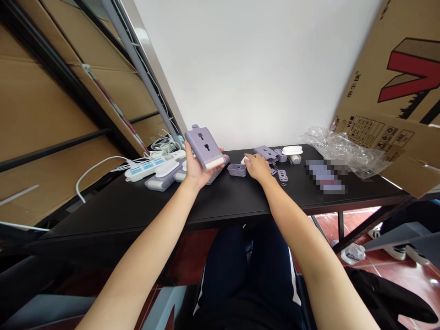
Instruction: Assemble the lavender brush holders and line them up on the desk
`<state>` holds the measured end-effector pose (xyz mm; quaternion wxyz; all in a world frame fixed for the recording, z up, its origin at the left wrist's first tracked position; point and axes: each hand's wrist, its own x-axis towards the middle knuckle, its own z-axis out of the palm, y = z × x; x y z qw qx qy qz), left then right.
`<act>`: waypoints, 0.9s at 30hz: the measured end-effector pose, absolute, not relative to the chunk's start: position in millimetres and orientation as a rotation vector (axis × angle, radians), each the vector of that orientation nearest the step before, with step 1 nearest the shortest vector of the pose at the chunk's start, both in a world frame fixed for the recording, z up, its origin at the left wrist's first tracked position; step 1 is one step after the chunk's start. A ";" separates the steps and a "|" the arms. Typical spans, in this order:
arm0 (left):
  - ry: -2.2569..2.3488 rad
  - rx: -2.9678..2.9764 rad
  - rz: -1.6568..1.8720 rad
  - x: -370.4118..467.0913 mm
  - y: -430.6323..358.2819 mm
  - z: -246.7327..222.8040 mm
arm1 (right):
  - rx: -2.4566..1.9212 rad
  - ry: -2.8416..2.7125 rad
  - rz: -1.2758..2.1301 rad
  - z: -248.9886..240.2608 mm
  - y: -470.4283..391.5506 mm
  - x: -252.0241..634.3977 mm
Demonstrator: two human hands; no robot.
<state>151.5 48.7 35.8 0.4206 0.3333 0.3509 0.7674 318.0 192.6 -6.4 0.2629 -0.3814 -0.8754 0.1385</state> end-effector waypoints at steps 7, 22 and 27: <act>0.914 0.854 1.893 152.0 50.0 34.5 | -1.168 -2.367 0.449 -4.3 197.3 315.9; 0.948 0.910 1.787 155.3 50.9 34.7 | -1.343 -2.409 0.126 1.9 170.1 324.2; 0.947 0.921 1.738 160.7 49.9 34.9 | -1.110 -1.993 0.599 7.9 177.6 327.3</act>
